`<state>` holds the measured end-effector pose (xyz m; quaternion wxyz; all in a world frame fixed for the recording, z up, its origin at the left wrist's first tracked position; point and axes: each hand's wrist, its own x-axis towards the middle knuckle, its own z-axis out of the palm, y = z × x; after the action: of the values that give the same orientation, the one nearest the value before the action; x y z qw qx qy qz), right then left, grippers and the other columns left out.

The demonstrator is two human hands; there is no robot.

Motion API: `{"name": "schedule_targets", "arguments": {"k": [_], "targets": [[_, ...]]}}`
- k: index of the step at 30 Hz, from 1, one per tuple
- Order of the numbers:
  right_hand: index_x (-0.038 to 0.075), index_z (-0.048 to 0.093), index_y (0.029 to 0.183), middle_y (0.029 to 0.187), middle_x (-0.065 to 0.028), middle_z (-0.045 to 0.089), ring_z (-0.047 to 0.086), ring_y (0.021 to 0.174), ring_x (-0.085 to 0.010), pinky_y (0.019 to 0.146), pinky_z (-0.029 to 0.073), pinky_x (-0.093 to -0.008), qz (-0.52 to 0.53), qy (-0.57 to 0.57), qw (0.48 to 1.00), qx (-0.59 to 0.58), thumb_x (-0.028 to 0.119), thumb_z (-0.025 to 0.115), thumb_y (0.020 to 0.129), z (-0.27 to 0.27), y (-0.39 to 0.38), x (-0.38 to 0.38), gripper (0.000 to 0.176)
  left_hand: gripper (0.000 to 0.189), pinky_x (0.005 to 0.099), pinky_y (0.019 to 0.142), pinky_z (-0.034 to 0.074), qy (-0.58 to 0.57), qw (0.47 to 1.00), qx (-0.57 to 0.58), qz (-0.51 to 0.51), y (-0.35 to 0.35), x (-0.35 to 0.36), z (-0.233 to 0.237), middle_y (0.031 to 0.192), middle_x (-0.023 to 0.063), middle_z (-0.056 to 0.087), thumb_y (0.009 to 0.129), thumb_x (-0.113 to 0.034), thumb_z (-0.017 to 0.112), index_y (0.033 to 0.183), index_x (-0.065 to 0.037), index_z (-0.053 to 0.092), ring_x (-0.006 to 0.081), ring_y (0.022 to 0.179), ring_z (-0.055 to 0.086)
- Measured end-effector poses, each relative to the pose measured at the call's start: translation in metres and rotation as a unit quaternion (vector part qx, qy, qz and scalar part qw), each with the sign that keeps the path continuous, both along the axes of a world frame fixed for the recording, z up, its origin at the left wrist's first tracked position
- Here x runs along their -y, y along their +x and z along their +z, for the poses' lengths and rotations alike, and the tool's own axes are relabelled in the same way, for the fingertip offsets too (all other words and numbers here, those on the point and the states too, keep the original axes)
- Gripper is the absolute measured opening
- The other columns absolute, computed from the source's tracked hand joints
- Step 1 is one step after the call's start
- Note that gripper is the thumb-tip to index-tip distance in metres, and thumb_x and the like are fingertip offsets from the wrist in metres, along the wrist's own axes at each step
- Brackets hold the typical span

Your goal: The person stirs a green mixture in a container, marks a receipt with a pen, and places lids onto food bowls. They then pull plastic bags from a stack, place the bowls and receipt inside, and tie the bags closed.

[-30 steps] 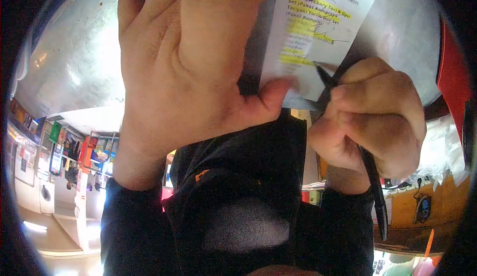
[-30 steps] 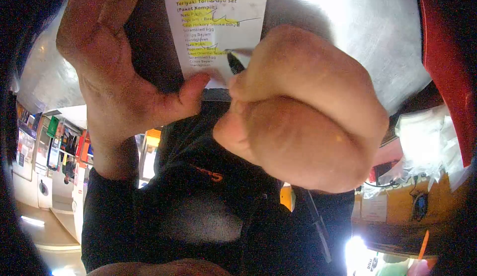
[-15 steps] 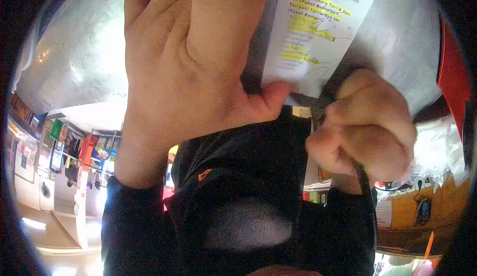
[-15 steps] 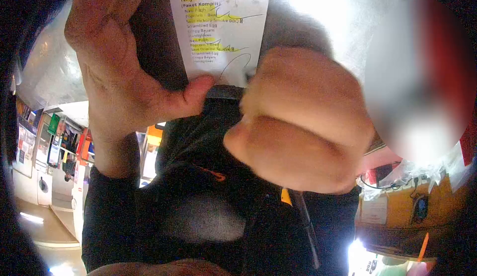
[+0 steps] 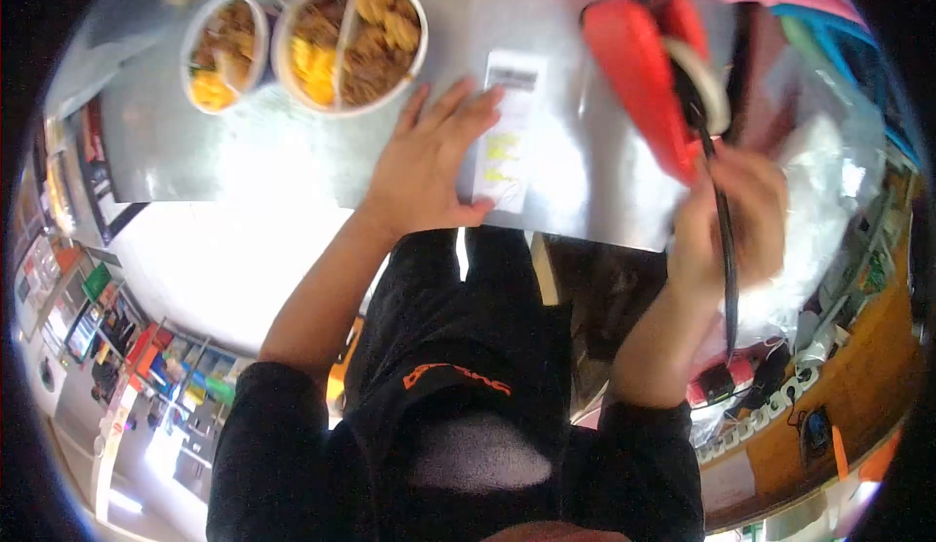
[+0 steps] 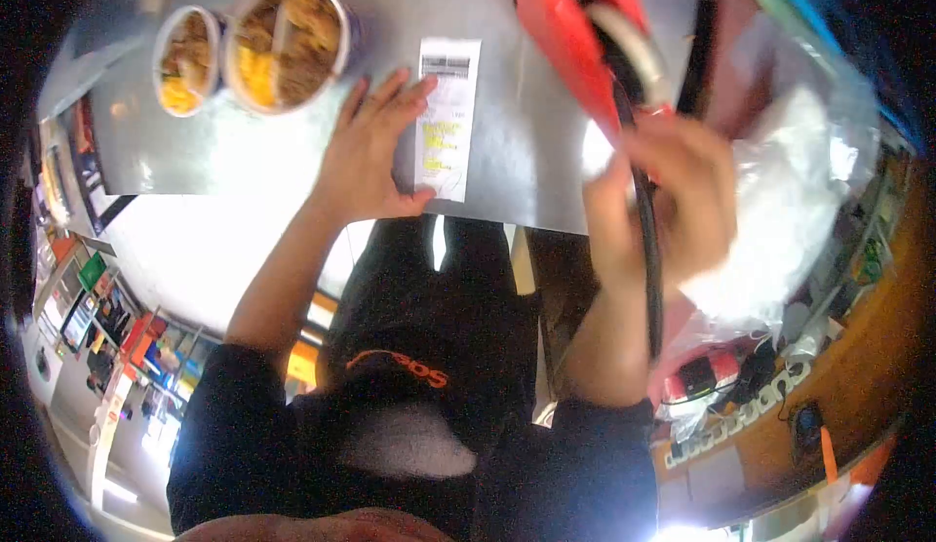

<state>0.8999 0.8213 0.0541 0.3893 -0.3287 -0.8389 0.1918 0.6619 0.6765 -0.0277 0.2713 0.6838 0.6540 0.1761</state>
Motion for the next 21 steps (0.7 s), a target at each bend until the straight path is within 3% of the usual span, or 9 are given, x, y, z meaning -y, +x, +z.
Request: {"name": "schedule_targets", "arguments": {"k": [2,6,7,8,11,12,14,18,21], "targets": [[0.003,0.066,0.086,0.082,-0.0098,0.066,0.063,0.071,-0.0252,0.066,0.052,-0.0321,-0.106,-0.148,0.98,-0.076,0.002,0.073,0.071,0.008,-0.034,-0.018,0.016,0.086,0.0547,0.115,0.018,0.011,1.0,-0.009,-0.002,-0.001,-0.002,0.006,0.15,0.009,0.036,0.058,-0.03,0.08,0.132,-0.009,0.044,0.0296,0.141,0.029],[0.004,0.069,0.092,0.087,-0.0117,0.068,0.062,0.086,-0.029,0.081,0.049,-0.0388,-0.097,-0.103,0.984,0.105,0.011,0.077,0.07,0.003,-0.058,-0.055,0.025,0.091,0.0525,0.117,0.014,0.008,1.0,-0.004,-0.001,-0.005,-0.003,0.014,0.152,0.0144,0.03,0.057,-0.034,0.082,0.135,-0.007,0.044,0.0329,0.143,0.022],[0.004,0.067,0.103,0.095,-0.0129,0.067,0.061,0.091,-0.0307,0.088,0.046,-0.0414,-0.075,-0.078,0.986,0.124,0.018,0.081,0.067,0.009,-0.055,-0.055,0.041,0.091,0.0525,0.117,0.014,0.017,1.0,-0.016,0.002,-0.006,-0.001,0.016,0.152,0.0144,0.03,0.057,-0.034,0.082,0.135,-0.007,0.044,0.0329,0.143,0.022],[0.004,0.067,0.103,0.095,-0.0129,0.067,0.061,0.091,-0.0307,0.088,0.046,-0.0414,-0.072,-0.069,0.989,0.113,0.018,0.081,0.067,0.018,-0.047,-0.052,0.041,0.086,0.0535,0.116,0.014,0.024,1.0,-0.003,-0.002,-0.007,0.0,0.018,0.152,0.0146,0.029,0.06,-0.034,0.08,0.134,-0.008,0.046,0.0347,0.143,0.021],[0.003,0.058,0.121,0.11,-0.0161,0.063,0.06,0.1,-0.0358,0.093,0.046,-0.0409,-0.117,-0.146,0.958,0.219,0.026,0.085,0.058,0.025,0.0,-0.032,0.072,0.073,0.0568,0.115,0.014,0.048,0.998,-0.023,-0.021,-0.004,0.005,0.013,0.153,0.0142,0.028,0.067,-0.035,0.075,0.132,-0.012,0.05,0.0378,0.143,0.019],[0.003,0.058,0.121,0.11,-0.0161,0.063,0.06,0.1,-0.0358,0.093,0.046,-0.0409,-0.114,-0.143,0.959,0.216,0.026,0.085,0.058,0.025,0.008,-0.03,0.072,0.066,0.059,0.114,0.013,0.06,0.996,-0.049,-0.037,-0.001,0.004,0.013,0.153,0.0136,0.029,0.071,-0.035,0.072,0.131,-0.014,0.052,0.0391,0.143,0.018],[0.002,0.056,0.126,0.108,-0.0177,0.065,0.061,0.102,-0.0369,0.091,0.049,-0.0408,-0.067,-0.257,0.901,0.342,0.021,0.084,0.059,0.021,0.021,-0.026,0.075,0.057,0.0628,0.113,0.01,0.049,0.996,-0.068,-0.034,0.012,0.0,0.012,0.154,0.0114,0.029,0.077,-0.035,0.067,0.13,-0.018,0.055,0.0379,0.144,0.018],[0.001,0.053,0.131,0.106,-0.0198,0.067,0.064,0.099,-0.0369,0.087,0.052,-0.0409,-0.044,-0.234,0.911,0.336,0.016,0.082,0.059,0.007,0.03,-0.045,0.079,0.059,0.0621,0.114,0.007,0.013,0.989,-0.126,-0.079,0.042,-0.029,0.023,0.156,0.0093,0.027,0.078,-0.034,0.067,0.134,-0.021,0.053,0.0358,0.145,0.017],[0.002,0.052,0.133,0.107,-0.0213,0.066,0.064,0.1,-0.0365,0.088,0.051,-0.0416,-0.005,-0.235,0.92,0.313,0.015,0.081,0.061,0.006,0.035,-0.052,0.078,0.06,0.0562,0.115,0.013,0.061,0.981,-0.167,-0.075,0.062,-0.057,0.027,0.151,0.0108,0.033,0.077,-0.032,0.066,0.135,-0.022,0.052,0.0346,0.141,0.025]]}}
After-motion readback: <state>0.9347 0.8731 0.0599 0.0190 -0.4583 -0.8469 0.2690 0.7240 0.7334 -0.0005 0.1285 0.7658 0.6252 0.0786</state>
